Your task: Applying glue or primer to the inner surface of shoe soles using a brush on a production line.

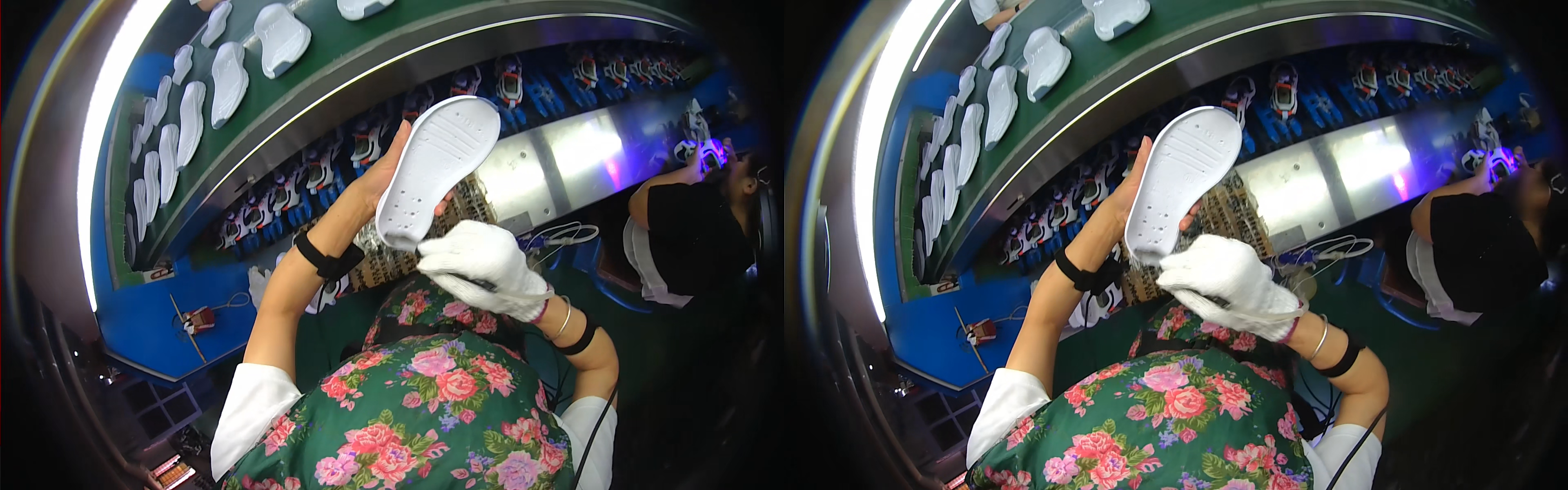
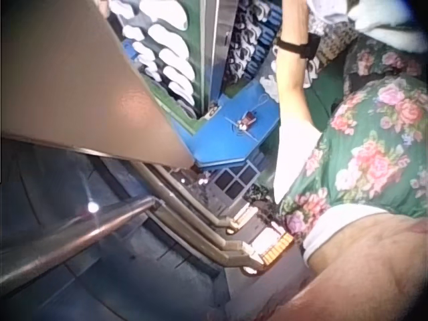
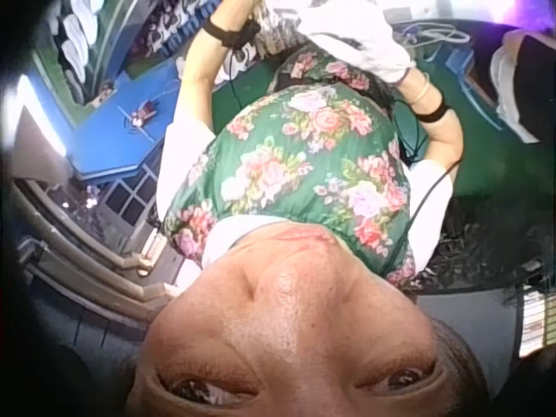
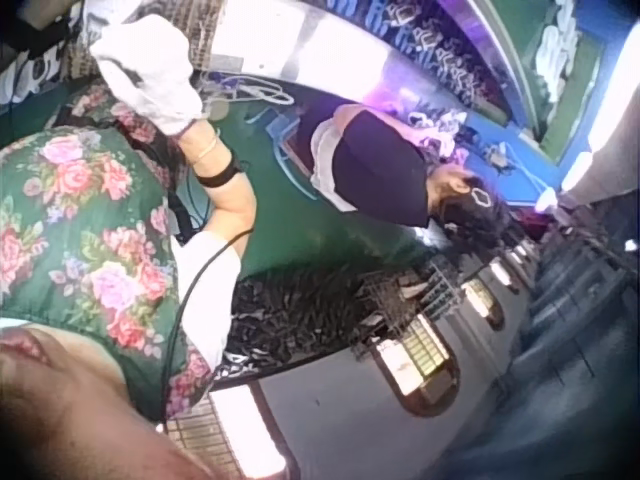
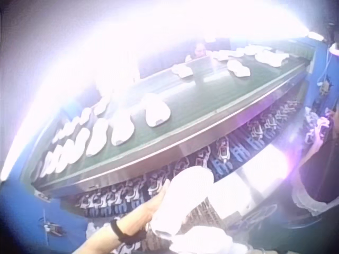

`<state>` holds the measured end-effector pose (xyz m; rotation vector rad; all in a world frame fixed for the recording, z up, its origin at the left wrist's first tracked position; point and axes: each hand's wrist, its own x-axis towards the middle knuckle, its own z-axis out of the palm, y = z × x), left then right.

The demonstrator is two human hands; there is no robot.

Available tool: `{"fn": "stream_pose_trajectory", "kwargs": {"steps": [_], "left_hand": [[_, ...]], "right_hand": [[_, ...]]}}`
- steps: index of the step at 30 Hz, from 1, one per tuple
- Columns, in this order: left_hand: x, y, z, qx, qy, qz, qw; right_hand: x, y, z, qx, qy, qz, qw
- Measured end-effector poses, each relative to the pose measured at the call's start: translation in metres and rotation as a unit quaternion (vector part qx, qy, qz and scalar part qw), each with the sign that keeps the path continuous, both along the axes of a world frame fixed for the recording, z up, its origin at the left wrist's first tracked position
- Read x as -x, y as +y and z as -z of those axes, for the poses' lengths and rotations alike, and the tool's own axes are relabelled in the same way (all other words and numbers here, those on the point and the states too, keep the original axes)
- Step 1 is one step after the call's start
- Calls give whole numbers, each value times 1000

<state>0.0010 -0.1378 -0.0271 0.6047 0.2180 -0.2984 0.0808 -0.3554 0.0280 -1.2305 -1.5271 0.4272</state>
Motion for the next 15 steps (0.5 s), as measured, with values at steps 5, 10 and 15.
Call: {"fn": "stream_pose_trajectory", "kwargs": {"steps": [5,10,15], "left_hand": [[-59,22,-46,-1,-207,-179,962],[-103,47,-86,56,-267,-398,876],[-60,17,-69,300,-228,-301,876]], "right_hand": [[-28,-7,-16,122,541,103,826],[-58,12,-25,-37,714,45,698],[-74,18,-18,-72,728,72,678]]}}
